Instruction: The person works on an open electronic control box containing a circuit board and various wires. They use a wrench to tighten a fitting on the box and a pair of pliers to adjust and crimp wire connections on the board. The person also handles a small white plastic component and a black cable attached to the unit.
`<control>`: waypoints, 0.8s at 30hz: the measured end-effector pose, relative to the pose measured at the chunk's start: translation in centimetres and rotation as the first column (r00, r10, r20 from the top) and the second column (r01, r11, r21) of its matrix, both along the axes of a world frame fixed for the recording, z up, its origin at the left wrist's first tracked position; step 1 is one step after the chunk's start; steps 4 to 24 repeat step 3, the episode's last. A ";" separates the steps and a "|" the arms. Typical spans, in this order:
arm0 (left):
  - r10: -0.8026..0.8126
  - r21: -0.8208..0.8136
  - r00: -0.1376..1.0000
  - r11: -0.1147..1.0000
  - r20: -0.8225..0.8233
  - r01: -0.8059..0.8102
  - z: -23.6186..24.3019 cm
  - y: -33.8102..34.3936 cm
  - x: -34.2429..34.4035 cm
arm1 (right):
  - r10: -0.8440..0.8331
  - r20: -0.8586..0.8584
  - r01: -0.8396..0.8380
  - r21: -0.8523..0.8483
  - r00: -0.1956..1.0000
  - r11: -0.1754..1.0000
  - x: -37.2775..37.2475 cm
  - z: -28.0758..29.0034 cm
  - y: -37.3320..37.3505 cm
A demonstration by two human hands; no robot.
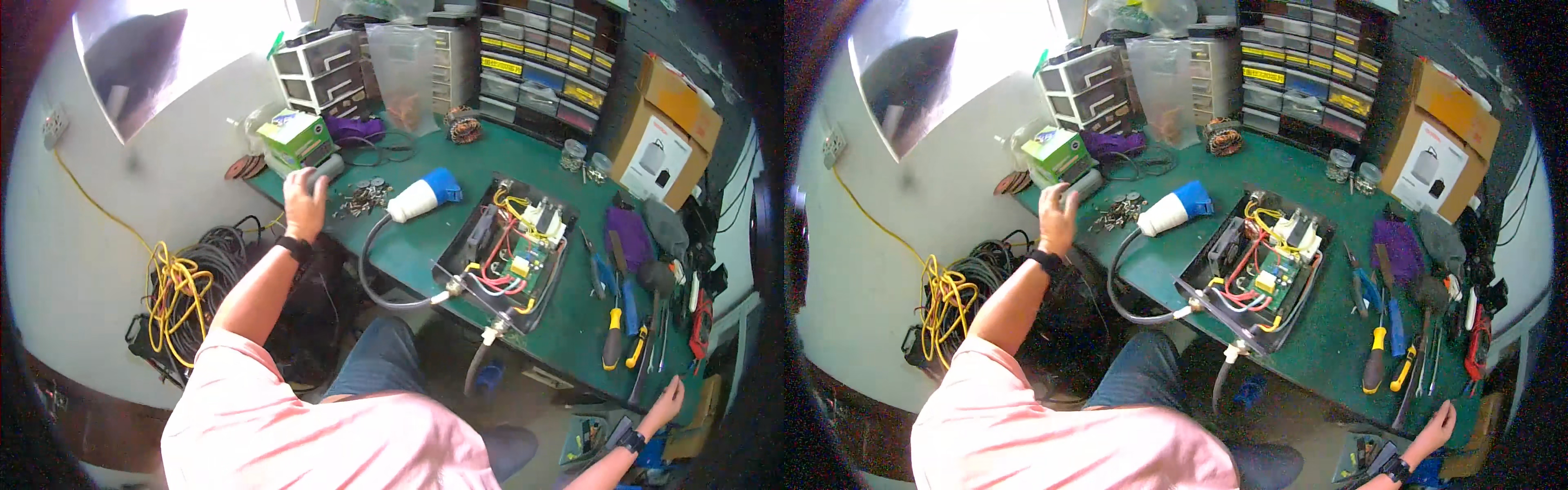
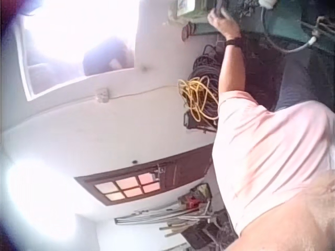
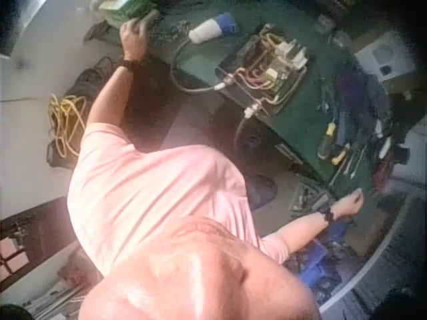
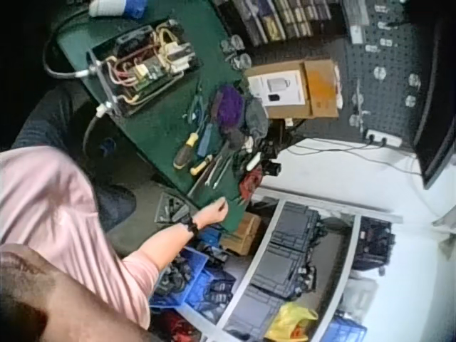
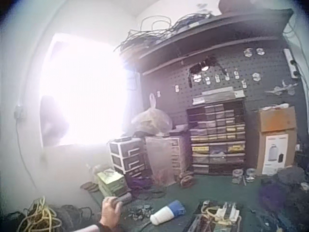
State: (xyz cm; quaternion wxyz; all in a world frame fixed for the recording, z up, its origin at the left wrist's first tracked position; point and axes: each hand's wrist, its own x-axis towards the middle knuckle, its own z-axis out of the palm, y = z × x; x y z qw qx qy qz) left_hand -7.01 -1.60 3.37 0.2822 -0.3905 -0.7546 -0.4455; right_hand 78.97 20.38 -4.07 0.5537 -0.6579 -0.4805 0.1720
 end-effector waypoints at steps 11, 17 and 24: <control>-0.031 0.135 0.896 0.990 0.444 -0.032 -1.7 -1.9 -8.0 | 0.080 -0.056 -0.084 -0.086 0.995 0.993 0.1 1.9 0.2; -0.031 0.135 0.896 0.990 0.444 -0.032 -1.7 -1.9 -8.0 | 0.080 -0.056 -0.084 -0.086 0.995 0.993 0.1 1.9 0.2; -0.031 0.135 0.896 0.990 0.444 -0.032 -1.7 -1.9 -8.0 | 0.080 -0.056 -0.084 -0.086 0.995 0.993 0.1 1.9 0.2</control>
